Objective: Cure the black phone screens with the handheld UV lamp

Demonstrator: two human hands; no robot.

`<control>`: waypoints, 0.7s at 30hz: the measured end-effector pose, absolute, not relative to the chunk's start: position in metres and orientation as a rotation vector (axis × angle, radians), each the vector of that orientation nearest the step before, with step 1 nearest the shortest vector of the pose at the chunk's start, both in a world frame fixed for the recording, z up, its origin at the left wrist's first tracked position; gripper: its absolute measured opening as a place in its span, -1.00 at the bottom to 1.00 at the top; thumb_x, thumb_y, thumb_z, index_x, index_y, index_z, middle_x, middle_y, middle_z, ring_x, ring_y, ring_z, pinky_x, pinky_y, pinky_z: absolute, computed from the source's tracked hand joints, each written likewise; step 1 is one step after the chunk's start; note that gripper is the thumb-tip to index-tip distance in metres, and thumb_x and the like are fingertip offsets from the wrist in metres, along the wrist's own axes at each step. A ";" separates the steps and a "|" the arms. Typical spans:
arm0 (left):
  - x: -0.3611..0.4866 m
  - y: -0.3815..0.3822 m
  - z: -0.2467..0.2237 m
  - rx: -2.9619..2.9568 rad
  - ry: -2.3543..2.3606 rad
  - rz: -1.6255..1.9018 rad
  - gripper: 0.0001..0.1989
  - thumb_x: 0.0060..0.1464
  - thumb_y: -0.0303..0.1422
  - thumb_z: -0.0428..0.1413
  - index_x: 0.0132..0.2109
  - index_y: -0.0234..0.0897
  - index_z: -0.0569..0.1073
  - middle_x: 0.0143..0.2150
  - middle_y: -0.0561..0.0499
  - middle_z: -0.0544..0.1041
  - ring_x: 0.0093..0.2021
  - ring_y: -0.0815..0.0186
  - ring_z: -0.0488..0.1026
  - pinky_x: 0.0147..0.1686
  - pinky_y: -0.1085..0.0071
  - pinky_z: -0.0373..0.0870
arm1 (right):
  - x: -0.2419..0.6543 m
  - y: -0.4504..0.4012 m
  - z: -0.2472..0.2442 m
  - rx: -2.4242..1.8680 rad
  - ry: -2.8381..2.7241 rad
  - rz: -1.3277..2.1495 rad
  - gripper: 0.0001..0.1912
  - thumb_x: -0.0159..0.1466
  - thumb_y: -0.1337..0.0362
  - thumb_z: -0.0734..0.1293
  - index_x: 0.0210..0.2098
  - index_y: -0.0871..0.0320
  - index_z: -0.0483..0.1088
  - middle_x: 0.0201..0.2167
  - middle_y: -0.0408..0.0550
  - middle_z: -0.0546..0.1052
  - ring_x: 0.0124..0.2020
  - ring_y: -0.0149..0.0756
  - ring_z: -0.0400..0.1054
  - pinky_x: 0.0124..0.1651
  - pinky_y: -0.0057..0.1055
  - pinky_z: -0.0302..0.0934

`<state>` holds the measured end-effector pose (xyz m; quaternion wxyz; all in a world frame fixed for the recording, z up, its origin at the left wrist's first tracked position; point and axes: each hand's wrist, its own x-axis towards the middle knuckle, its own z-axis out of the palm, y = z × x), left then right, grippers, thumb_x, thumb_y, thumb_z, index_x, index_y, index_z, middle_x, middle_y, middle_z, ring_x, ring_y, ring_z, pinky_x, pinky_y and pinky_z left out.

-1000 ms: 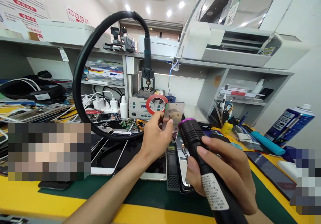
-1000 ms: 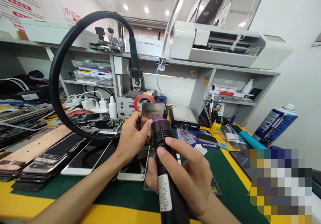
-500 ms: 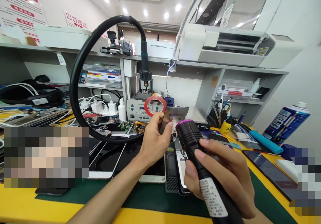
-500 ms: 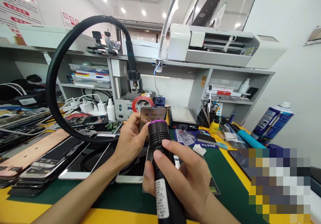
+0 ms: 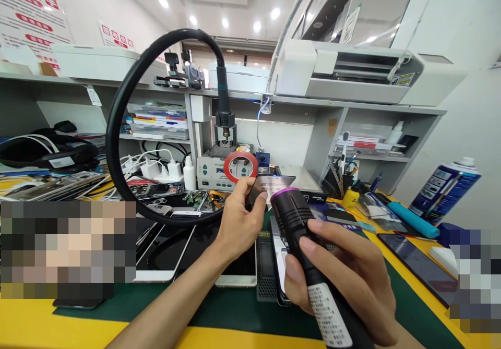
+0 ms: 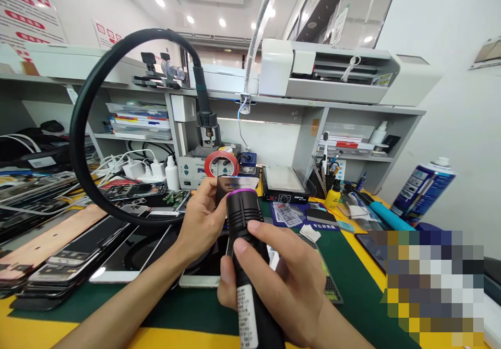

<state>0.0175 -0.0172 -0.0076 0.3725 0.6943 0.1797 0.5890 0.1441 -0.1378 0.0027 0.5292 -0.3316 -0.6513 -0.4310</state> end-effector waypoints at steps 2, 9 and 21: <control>0.017 -0.018 -0.008 1.785 0.463 1.512 -0.93 0.33 -0.38 0.07 -0.18 -0.20 0.31 -0.23 0.07 0.44 -0.21 0.36 0.37 -0.20 0.41 0.28 | 0.144 -0.138 0.002 -0.807 -1.558 -1.023 -0.82 0.19 0.38 0.47 -0.19 0.21 0.50 -0.09 0.01 0.52 -0.13 -0.40 0.50 -0.10 -0.49 0.48; 0.017 -0.017 -0.009 1.794 0.472 1.518 -0.94 0.32 -0.37 0.07 -0.17 -0.22 0.32 -0.23 0.07 0.45 -0.19 0.36 0.38 -0.17 0.42 0.29 | 0.147 -0.136 0.000 -0.759 -1.556 -1.042 -0.79 0.16 0.35 0.48 -0.19 0.21 0.51 -0.07 0.04 0.53 -0.18 -0.33 0.51 -0.17 -0.42 0.52; 0.016 -0.005 -0.004 1.311 0.514 1.352 -0.73 0.13 -0.26 0.25 -0.08 -0.23 0.40 -0.29 0.04 0.60 -0.35 0.32 0.53 -0.31 0.41 0.47 | 0.150 -0.145 0.008 -0.823 -1.534 -0.918 -0.80 0.17 0.41 0.44 -0.18 0.22 0.49 -0.20 0.01 0.58 -0.22 -0.32 0.52 -0.16 -0.36 0.46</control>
